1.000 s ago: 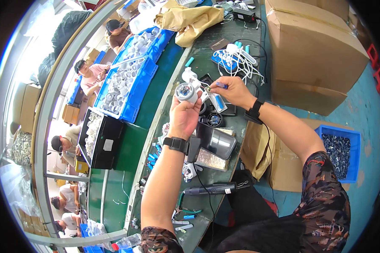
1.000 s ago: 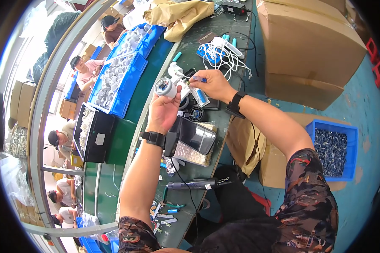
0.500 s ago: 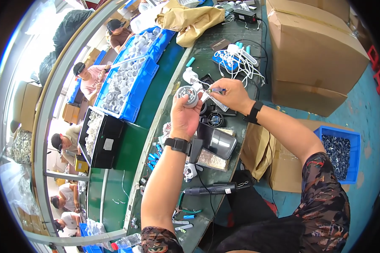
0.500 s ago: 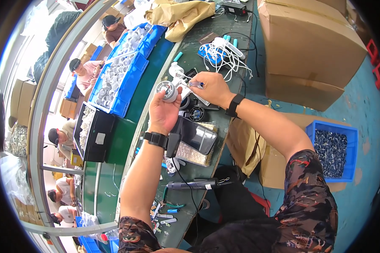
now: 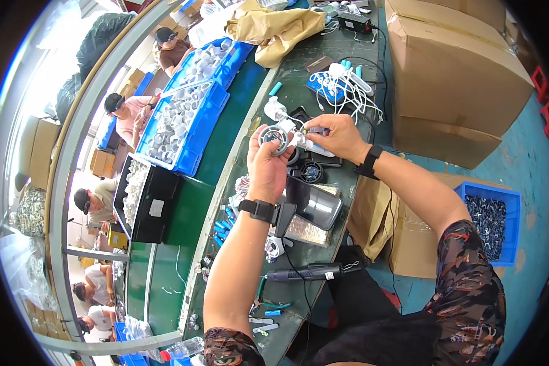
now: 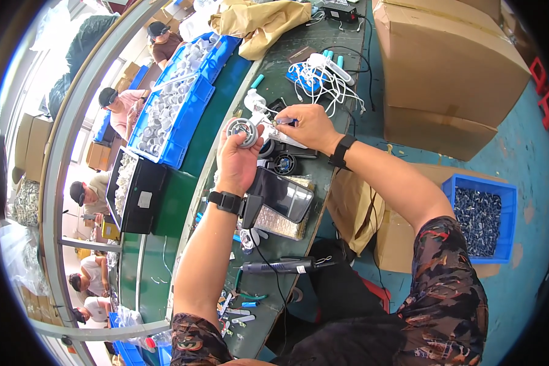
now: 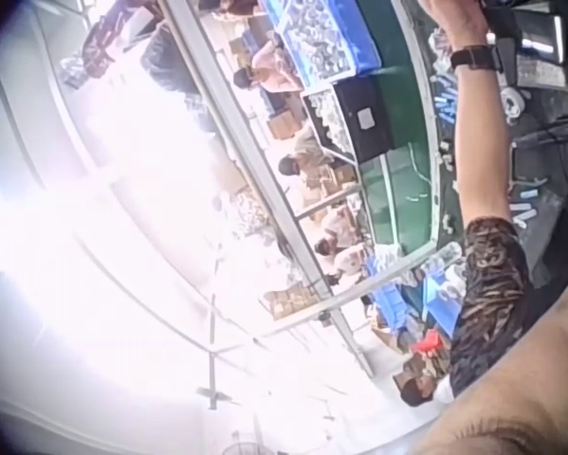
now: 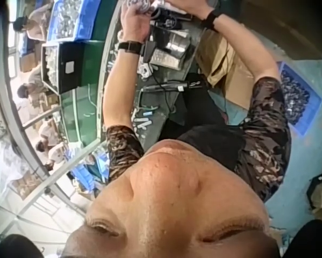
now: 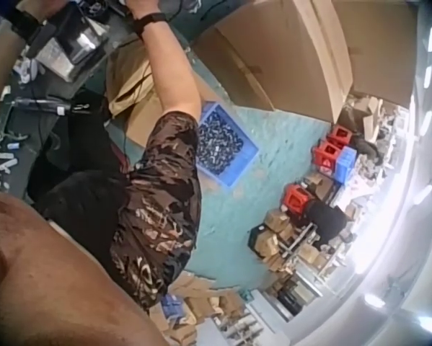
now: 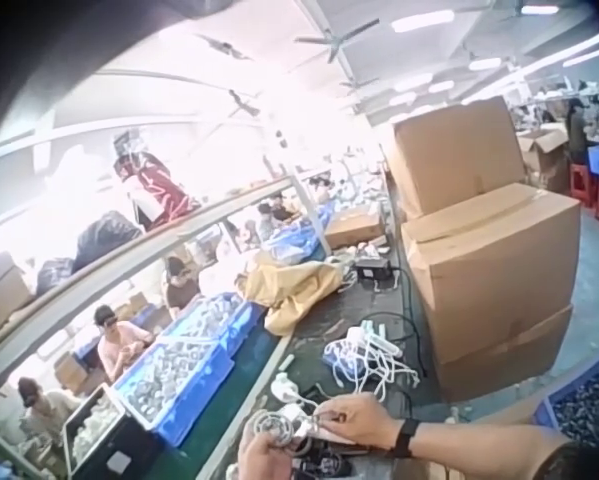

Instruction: Assemble small plastic and electronic parts using a manual screwdriver and hand manipulation.

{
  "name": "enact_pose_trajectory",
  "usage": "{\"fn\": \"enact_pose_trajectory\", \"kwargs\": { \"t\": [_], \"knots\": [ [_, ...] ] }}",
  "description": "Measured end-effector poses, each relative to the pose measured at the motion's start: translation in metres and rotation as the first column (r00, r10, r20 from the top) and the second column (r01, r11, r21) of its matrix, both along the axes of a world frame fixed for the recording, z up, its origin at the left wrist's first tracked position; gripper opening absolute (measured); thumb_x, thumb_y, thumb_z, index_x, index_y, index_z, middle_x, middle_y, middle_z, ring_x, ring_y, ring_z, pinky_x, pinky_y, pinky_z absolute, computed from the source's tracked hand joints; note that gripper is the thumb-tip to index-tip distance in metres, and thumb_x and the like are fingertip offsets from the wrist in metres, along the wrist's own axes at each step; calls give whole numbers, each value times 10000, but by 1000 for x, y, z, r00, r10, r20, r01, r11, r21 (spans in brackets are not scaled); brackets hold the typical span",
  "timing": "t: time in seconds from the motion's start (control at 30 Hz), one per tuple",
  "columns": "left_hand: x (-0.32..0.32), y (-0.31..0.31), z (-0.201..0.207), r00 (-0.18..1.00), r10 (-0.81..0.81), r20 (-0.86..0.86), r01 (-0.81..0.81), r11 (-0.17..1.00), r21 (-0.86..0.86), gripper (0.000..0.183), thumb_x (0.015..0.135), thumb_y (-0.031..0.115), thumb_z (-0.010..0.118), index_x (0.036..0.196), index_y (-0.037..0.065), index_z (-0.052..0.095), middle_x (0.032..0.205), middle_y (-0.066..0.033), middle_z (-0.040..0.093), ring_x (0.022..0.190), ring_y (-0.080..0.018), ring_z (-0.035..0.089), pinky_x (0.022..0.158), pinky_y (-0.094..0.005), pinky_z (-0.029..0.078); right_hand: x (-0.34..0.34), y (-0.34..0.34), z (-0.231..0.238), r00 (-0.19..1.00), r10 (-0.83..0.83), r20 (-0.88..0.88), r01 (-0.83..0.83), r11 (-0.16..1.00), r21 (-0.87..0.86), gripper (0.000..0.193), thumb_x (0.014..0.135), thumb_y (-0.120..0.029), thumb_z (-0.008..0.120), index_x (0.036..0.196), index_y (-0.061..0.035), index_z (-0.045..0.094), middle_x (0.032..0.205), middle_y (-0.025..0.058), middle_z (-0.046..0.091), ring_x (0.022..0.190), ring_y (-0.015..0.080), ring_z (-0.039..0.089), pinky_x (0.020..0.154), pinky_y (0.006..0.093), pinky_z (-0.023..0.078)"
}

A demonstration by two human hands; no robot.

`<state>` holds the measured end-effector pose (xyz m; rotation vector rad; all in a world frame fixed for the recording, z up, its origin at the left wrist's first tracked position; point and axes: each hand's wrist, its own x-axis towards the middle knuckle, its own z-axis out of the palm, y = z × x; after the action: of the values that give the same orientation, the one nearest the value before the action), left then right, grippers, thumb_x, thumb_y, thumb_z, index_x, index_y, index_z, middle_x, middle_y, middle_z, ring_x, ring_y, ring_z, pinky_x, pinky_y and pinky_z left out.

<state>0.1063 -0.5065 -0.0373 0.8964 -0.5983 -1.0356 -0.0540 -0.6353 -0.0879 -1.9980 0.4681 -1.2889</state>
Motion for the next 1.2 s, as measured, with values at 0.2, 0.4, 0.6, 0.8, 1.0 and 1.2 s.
{"fn": "enact_pose_trajectory", "kwargs": {
  "t": [0.2,0.4,0.6,0.8,1.0,1.2],
  "knots": [
    [0,2,2,1000,0,-7,0,1000,14,516,881,-1,556,1370,96,422,1245,-133,581,1116,-319,646,856,-391,550,0,0,-1,1000,-15,1,15,1000,-10,223,798,-143,821,1004,-76,769,823,42,722,590,87,579,546,235,488],
    [0,5,1,1000,-24,-3,24,1000,-9,524,867,16,550,1370,85,419,1240,-139,578,1131,-330,636,887,-408,540,0,0,-2,1000,-4,-10,4,1000,-1,216,805,-155,817,997,-72,760,817,39,714,586,83,572,547,235,487],
    [4,6,1,988,-99,-116,91,993,-77,515,893,126,543,1390,78,416,1274,-148,591,1156,-363,626,917,-438,530,-3,0,4,996,-6,-87,13,997,81,245,802,-201,813,998,-75,735,859,71,738,642,154,660,596,278,530],
    [5,7,1,989,-93,-114,87,994,-60,521,889,133,550,1390,81,418,1269,-148,597,1152,-365,629,905,-437,531,-3,1,3,995,-14,-102,21,998,65,255,803,-210,812,1003,-72,733,859,65,738,635,147,651,593,277,528],
    [4,6,0,992,-80,-100,77,996,-38,538,865,112,558,1382,90,413,1265,-144,588,1149,-367,627,905,-440,530,-4,-1,1,995,9,-98,-4,998,57,254,803,-181,800,1024,-77,728,870,59,721,659,151,650,612,283,532],
    [7,6,0,992,-65,-113,64,998,-12,553,841,84,572,1372,115,418,1264,-142,582,1149,-370,626,918,-450,530,-5,-2,-1,990,107,-88,-104,994,39,267,809,-62,762,1068,-97,708,903,21,615,654,102,559,615,254,489]
  ]
}}
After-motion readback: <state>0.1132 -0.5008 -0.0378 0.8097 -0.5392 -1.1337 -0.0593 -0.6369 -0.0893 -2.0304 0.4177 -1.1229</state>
